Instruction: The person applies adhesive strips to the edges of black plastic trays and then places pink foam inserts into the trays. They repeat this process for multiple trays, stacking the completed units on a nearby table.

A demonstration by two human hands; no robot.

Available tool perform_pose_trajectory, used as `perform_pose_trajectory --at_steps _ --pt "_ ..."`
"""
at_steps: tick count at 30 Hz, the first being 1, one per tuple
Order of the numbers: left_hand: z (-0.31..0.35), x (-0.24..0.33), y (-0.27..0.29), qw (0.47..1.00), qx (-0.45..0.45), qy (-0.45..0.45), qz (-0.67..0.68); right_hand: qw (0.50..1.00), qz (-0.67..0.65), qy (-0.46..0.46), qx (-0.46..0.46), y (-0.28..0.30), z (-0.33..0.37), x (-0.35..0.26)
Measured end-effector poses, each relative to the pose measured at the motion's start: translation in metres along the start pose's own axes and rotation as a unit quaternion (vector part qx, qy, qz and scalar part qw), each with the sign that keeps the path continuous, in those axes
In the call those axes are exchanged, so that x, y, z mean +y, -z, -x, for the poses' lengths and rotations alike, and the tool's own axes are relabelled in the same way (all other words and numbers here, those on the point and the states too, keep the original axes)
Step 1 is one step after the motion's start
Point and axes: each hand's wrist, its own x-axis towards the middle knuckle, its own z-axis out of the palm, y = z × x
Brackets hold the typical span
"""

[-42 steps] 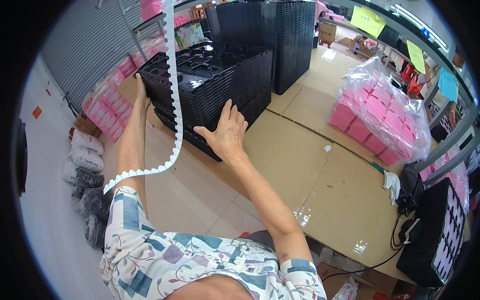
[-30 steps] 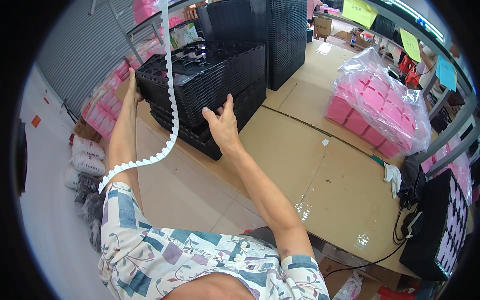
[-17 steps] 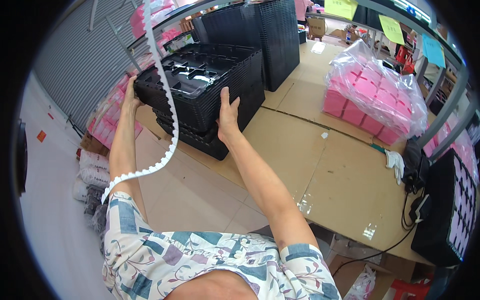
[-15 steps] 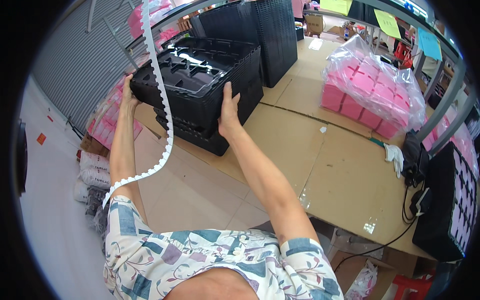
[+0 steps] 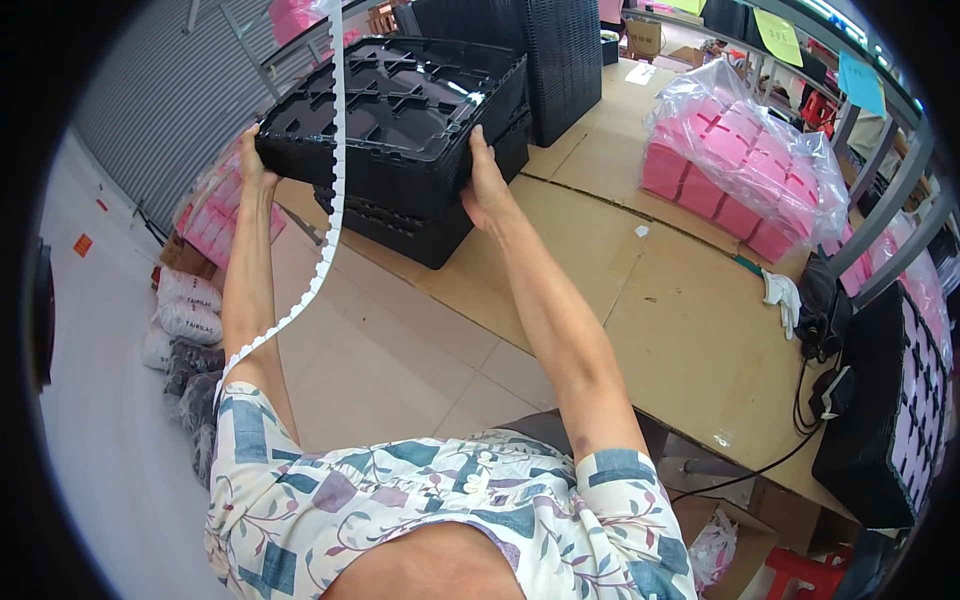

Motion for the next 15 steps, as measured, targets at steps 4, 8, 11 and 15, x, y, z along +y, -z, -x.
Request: perform_pose_trajectory --at_steps 4,8,11,15 --pt "0.006 0.001 0.002 0.999 -0.028 -0.027 0.016 0.997 0.066 -0.026 -0.009 0.0 0.003 -0.011" --pt "0.013 0.019 -0.021 0.999 0.008 -0.028 0.017 0.99 0.141 -0.026 -0.014 0.021 -0.002 -0.018" --pt "0.024 0.049 -0.023 0.998 0.05 -0.041 -0.016 0.986 0.165 -0.018 -0.026 0.008 0.015 -0.019" --pt "0.049 0.066 -0.053 0.996 0.05 -0.077 -0.016 0.977 0.21 0.016 -0.025 0.014 0.027 -0.024"
